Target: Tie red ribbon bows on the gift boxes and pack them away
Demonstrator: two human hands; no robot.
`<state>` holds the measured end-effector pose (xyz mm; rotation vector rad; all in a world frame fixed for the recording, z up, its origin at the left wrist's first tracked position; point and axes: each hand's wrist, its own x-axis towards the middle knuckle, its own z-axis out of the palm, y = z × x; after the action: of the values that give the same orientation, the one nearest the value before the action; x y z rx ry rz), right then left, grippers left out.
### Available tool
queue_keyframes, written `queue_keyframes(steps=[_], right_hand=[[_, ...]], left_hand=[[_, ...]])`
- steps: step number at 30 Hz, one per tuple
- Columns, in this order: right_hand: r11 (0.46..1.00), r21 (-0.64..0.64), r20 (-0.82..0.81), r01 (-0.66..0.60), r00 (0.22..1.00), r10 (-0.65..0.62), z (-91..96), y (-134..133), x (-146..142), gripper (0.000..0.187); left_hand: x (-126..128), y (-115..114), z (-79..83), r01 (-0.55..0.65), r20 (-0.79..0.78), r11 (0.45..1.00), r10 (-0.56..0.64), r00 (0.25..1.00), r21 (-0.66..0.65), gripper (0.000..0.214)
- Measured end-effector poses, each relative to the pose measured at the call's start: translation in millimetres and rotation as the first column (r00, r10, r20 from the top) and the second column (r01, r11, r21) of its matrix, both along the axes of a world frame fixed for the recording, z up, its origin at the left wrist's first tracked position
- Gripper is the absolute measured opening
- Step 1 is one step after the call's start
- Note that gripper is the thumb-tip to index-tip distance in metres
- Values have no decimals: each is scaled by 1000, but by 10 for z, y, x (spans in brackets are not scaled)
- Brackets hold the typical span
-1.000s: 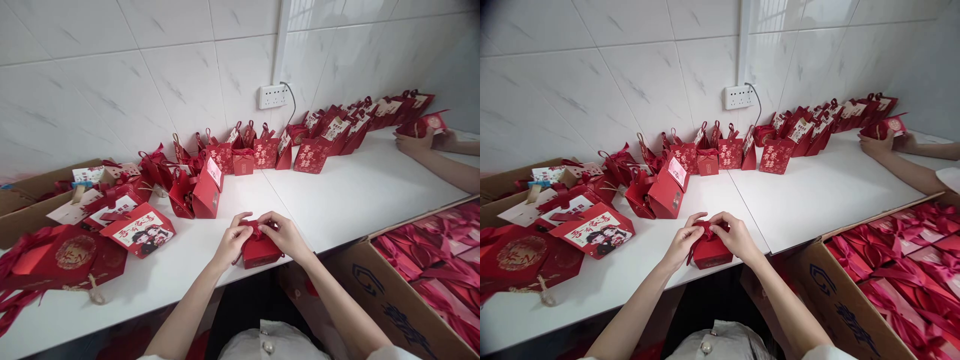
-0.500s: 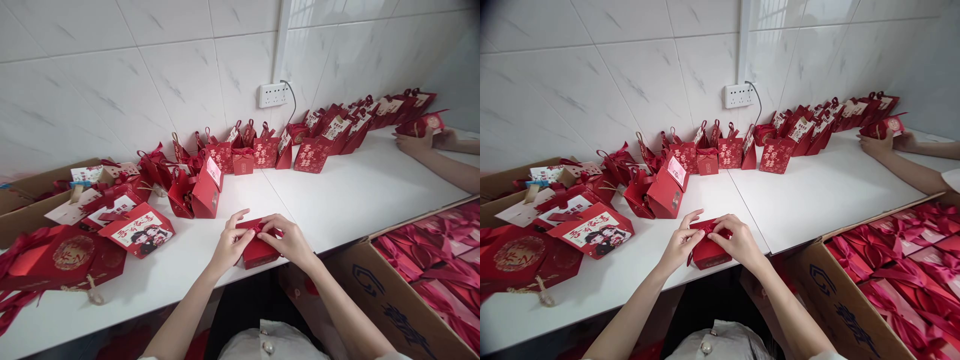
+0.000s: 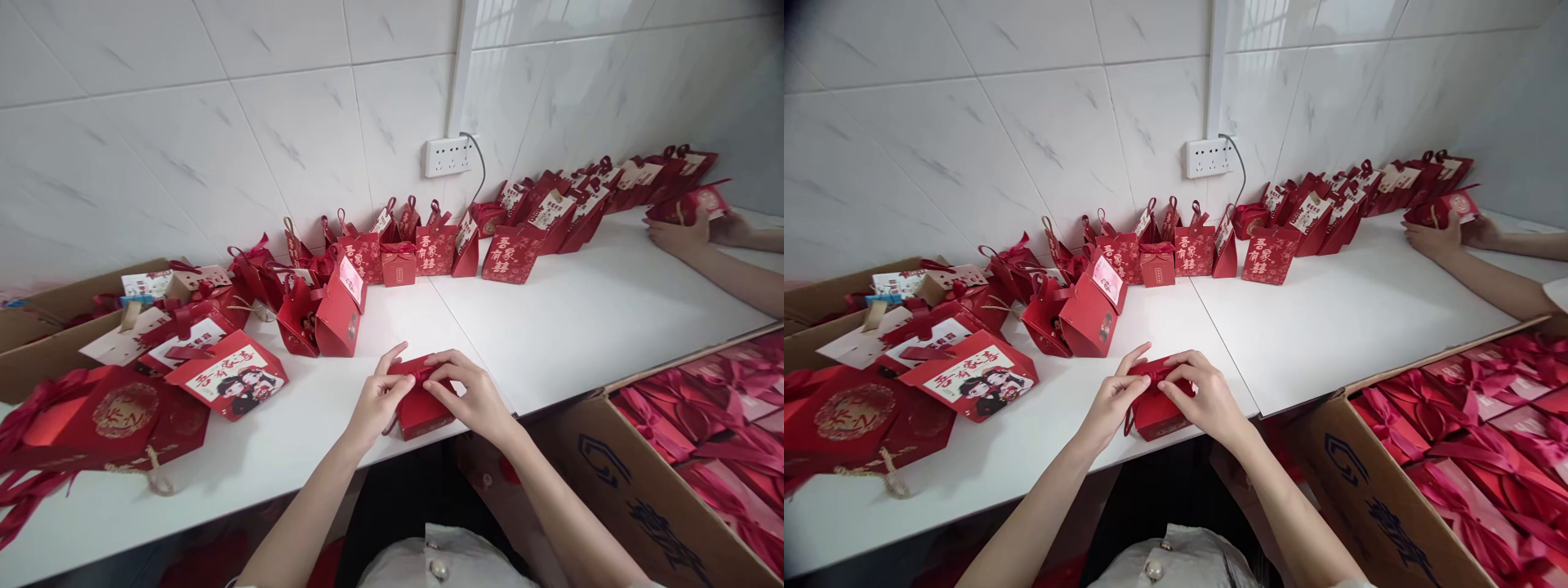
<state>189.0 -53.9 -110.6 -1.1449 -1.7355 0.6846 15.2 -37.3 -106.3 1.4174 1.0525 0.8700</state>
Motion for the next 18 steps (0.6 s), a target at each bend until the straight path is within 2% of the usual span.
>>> queue_keyframes(steps=[3,7,11,18], right_hand=[[998,24,22,61,998,-62,-3,3,10,6],[993,37,15,110,994,-110,-11,-18,-34,3],[978,-31,25,208,978,-207,-13,-47,-90,14],[977,-118,53,177,984,-171,3,-45,-83,10]], left_hand=[[1,9,6,-1,58,998,4,998,-57,32],[6,5,16,7,46,998,-4,999,-62,32],[9,-15,16,6,-14,1000,-6,1000,-17,37],[14,-16,-3,-3,-44,999,4,999,33,37]])
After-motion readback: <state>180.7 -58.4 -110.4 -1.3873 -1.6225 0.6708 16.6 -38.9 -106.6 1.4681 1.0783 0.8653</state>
